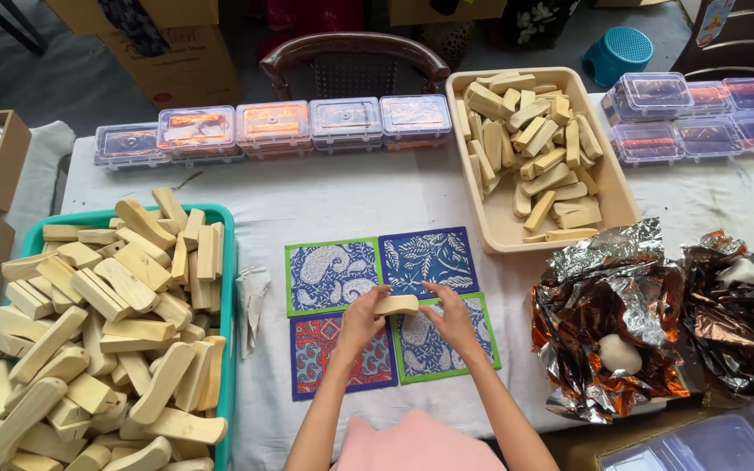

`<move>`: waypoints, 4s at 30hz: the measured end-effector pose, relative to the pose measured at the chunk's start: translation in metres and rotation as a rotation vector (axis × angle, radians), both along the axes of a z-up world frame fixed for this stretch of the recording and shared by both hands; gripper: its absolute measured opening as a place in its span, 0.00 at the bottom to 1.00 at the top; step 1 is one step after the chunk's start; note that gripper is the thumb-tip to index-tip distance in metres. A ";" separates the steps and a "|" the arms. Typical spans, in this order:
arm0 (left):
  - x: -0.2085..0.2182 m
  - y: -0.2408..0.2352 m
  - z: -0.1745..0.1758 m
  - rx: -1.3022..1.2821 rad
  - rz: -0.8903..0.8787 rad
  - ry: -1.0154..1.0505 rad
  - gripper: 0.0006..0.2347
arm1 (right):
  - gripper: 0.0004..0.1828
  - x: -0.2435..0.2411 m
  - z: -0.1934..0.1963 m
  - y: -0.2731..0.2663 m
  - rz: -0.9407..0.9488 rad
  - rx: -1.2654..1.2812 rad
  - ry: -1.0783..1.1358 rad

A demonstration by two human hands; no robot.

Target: The person wraps a wooden block with copper foil, places it into a plastic container, and wipes the container with a cloth. They then wipe a wooden block with a cloth and place it on a patterned mat. Finally, they pick up a piece of foil and place it on the mat.

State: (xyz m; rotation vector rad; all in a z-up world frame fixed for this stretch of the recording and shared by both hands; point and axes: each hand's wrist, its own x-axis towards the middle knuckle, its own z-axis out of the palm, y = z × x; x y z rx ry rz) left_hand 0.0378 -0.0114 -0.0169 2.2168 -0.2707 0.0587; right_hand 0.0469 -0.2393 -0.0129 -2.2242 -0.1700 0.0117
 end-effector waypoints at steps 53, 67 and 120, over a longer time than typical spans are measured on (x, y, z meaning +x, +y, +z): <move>-0.015 0.027 -0.020 0.182 0.033 0.070 0.35 | 0.37 0.006 -0.002 -0.002 0.162 -0.146 -0.016; -0.111 -0.040 -0.063 0.294 -0.104 -0.342 0.46 | 0.23 -0.021 -0.079 -0.079 -0.512 -0.162 -0.028; -0.016 0.026 -0.016 -0.020 0.122 0.047 0.19 | 0.29 0.024 0.015 0.023 0.383 -0.229 0.007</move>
